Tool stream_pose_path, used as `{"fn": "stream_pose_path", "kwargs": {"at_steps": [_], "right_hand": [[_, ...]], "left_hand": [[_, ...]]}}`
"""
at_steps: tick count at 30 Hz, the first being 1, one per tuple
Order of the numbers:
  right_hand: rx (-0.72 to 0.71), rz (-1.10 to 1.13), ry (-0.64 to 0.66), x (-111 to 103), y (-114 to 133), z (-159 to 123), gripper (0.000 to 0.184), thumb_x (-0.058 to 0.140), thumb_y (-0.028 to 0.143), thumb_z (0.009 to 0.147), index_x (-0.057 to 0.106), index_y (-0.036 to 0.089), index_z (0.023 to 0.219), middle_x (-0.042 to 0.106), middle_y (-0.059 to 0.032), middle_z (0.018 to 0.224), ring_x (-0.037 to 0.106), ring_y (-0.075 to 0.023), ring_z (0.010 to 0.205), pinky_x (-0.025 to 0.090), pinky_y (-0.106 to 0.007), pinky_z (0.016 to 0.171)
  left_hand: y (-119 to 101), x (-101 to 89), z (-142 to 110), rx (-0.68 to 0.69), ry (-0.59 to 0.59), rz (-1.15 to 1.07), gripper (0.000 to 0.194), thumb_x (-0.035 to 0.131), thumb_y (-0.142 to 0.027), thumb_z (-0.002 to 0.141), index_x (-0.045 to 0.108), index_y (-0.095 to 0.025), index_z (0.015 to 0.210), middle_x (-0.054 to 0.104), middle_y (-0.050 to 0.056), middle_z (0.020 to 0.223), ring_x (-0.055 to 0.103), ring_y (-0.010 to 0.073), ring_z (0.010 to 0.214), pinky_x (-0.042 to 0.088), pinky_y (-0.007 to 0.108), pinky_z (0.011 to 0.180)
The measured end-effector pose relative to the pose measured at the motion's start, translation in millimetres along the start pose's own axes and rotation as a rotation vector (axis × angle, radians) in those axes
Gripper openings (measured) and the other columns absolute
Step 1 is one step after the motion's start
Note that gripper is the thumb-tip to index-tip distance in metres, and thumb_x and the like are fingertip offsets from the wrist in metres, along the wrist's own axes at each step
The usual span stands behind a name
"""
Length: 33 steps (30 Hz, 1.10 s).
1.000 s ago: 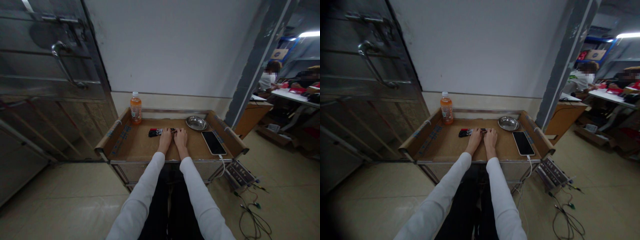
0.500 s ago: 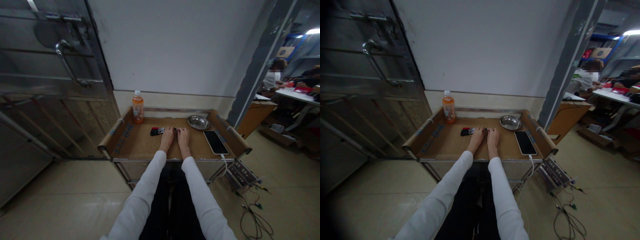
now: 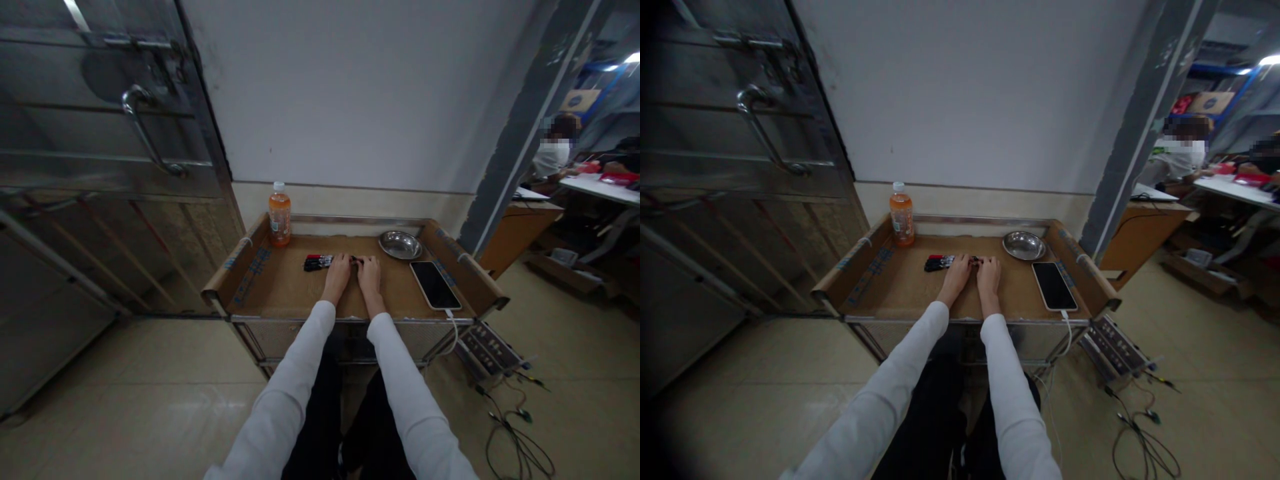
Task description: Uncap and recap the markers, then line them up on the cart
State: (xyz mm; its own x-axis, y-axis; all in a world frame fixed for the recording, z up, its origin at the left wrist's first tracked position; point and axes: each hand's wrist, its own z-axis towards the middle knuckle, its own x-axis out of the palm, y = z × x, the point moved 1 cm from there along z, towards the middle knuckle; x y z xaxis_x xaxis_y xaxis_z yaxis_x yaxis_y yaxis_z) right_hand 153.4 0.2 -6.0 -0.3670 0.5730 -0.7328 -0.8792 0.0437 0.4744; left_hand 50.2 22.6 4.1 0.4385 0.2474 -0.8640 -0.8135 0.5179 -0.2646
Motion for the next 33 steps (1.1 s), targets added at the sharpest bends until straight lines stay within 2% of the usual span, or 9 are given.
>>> {"fn": "stream_pose_path", "kwargs": {"at_steps": [6, 17, 23, 29, 33], "right_hand": [[0.020, 0.084, 0.004, 3.9, -2.2, 1.2, 0.027, 0.046, 0.017, 0.090, 0.072, 0.012, 0.093, 0.065, -0.0144, 0.095, 0.054, -0.0226, 0.093, 0.039, -0.032, 0.086], [0.058, 0.470, -0.097, 5.8, -9.3, 3.6, 0.020, 0.050, 0.020, 0.086, 0.068, 0.014, 0.088, 0.070, -0.0109, 0.092, 0.062, -0.0193, 0.085, 0.046, -0.030, 0.083], [-0.009, 0.608, -0.058, 6.6, -5.3, 2.5, 0.019, 0.049, 0.015, 0.082, 0.065, 0.016, 0.092, 0.071, -0.0086, 0.093, 0.065, -0.0177, 0.085, 0.049, -0.030, 0.083], [-0.047, 0.544, -0.023, 8.8, -3.8, 1.8, 0.023, 0.050, 0.010, 0.079, 0.069, 0.016, 0.091, 0.071, -0.0104, 0.098, 0.064, -0.0193, 0.089, 0.048, -0.033, 0.088], [-0.018, 0.488, -0.080, 7.4, -6.2, 1.5, 0.023, 0.049, 0.013, 0.081, 0.070, 0.016, 0.089, 0.071, -0.0110, 0.095, 0.063, -0.0199, 0.088, 0.047, -0.033, 0.087]], "left_hand": [[0.6, -1.5, -0.3, 0.020, 0.010, -0.007, 0.016, 0.040, -0.011, 0.093, 0.055, -0.012, 0.099, 0.060, 0.012, 0.105, 0.056, 0.0201, 0.100, 0.043, 0.032, 0.090], [3.7, 3.7, 0.2, -0.004, -0.038, -0.048, 0.018, 0.036, -0.008, 0.093, 0.052, -0.012, 0.100, 0.060, 0.012, 0.104, 0.057, 0.0194, 0.099, 0.045, 0.034, 0.090], [4.1, 4.3, 0.3, 0.029, -0.068, -0.066, 0.020, 0.035, -0.007, 0.092, 0.051, -0.013, 0.102, 0.059, 0.013, 0.107, 0.058, 0.0203, 0.100, 0.047, 0.034, 0.089], [3.9, 1.4, 0.3, 0.034, -0.099, -0.179, 0.023, 0.034, -0.009, 0.092, 0.051, -0.014, 0.105, 0.061, 0.011, 0.107, 0.058, 0.0184, 0.103, 0.046, 0.033, 0.093], [2.1, -0.9, -2.0, 0.064, -0.072, -0.142, 0.034, 0.034, -0.007, 0.090, 0.050, -0.014, 0.120, 0.059, 0.013, 0.120, 0.052, 0.0194, 0.117, 0.039, 0.036, 0.104]]}}
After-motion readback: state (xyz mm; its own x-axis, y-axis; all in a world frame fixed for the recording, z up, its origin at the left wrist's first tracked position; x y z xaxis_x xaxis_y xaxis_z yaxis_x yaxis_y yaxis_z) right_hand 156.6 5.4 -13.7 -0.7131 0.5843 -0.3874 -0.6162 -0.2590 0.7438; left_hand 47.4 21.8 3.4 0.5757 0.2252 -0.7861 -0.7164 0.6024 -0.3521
